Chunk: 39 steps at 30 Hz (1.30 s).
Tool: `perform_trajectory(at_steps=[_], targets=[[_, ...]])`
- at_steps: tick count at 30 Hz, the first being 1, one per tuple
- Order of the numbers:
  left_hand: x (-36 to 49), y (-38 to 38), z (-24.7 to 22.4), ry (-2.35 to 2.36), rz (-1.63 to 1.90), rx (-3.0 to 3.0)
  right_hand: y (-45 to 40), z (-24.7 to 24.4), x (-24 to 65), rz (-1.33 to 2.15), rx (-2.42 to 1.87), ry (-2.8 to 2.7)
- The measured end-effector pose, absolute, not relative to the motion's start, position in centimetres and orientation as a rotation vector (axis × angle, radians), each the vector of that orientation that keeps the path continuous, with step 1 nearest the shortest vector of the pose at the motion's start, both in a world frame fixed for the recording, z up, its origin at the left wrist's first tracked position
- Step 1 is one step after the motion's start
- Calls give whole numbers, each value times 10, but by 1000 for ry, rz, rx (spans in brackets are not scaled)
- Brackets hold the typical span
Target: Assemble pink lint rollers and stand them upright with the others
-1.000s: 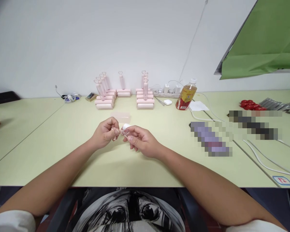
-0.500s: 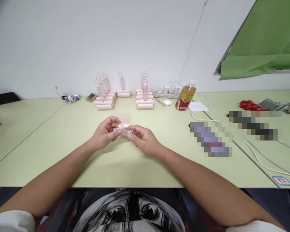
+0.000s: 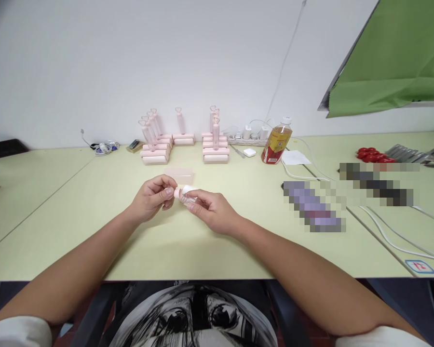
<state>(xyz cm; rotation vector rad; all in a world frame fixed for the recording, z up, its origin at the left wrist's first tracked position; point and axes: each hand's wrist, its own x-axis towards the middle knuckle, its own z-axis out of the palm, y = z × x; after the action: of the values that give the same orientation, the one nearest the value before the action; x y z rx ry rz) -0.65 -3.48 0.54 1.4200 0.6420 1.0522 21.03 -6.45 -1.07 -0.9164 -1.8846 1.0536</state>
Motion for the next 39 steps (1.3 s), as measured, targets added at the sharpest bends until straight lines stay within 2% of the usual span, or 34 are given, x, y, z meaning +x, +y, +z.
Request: perform_trajectory(at_steps=[26,30,39], targets=[[-14,-35,15,708,558,1752,-66,-7,213,956,-1033,-2117],[-14,-35,19,729,386,1899,-64,-9,213,914,-1072,-2105],[-16,-33,13,687,271,1793,-66,-6,213,784,-1007,-2235]])
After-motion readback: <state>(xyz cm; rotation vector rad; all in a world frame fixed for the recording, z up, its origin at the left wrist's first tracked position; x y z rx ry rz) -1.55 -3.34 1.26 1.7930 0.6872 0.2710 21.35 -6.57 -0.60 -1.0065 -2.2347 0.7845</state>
